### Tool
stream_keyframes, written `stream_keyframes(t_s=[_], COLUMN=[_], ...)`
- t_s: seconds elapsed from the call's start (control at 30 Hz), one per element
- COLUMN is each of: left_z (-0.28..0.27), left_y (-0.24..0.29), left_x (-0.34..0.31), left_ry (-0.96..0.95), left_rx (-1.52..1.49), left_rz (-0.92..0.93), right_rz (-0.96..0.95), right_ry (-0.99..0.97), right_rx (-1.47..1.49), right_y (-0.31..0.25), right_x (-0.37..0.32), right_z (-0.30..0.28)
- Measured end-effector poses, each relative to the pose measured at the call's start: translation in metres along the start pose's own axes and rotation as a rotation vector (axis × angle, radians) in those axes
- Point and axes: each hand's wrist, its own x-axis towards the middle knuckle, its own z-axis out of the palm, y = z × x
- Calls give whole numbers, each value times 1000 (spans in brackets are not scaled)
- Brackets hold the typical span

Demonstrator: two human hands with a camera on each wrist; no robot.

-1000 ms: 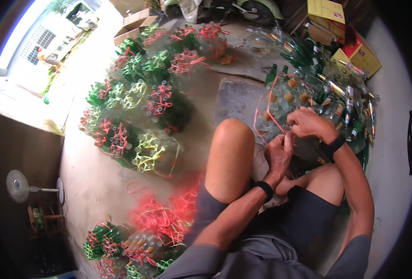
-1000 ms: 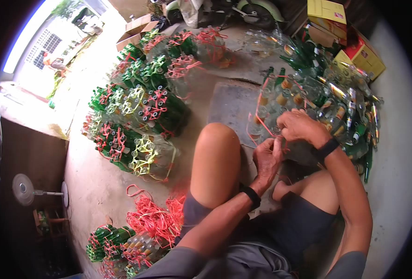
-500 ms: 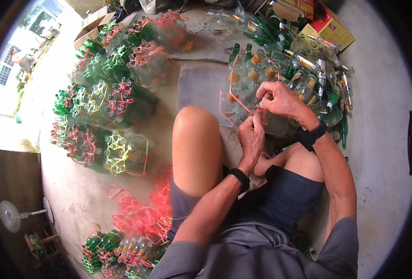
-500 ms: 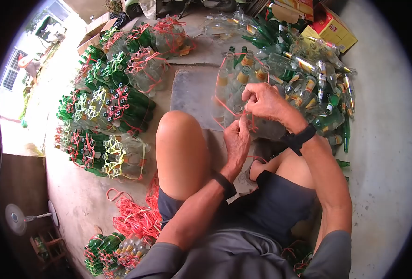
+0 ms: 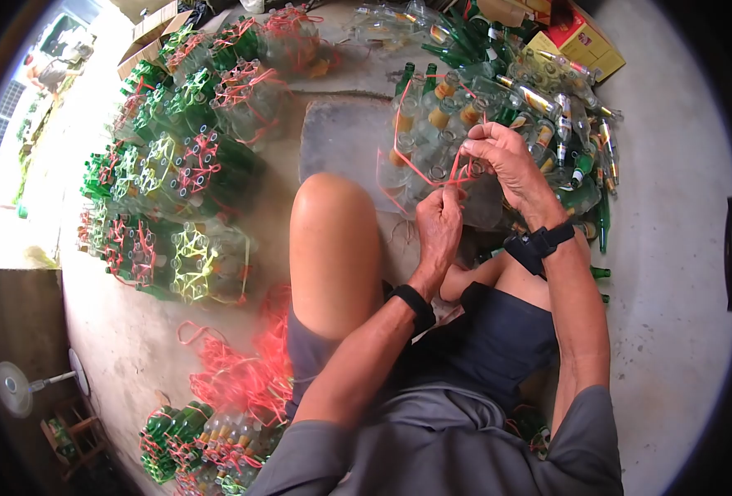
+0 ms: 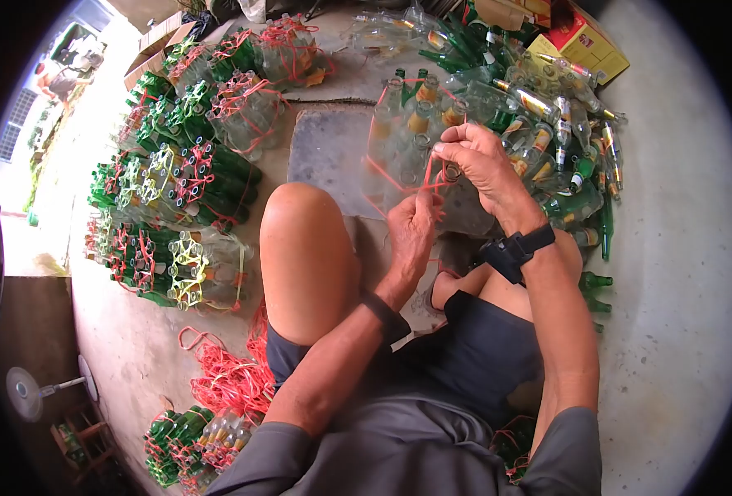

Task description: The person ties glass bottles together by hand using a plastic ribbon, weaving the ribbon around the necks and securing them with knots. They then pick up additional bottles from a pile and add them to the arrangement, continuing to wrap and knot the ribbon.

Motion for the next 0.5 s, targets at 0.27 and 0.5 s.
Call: stream_keyframes(t_s=[0.27, 0.5], left_z=[4, 5], left_y=[5, 10], left_x=[1, 0], left_ry=[-35, -23], left_rx=[-32, -30], left_rz=[-84, -98], right_rz=[-36, -160], right_ry=[46, 79], right_rx=[117, 159], right_y=[14, 24], right_x=[3, 3], right_z=[-5, 4])
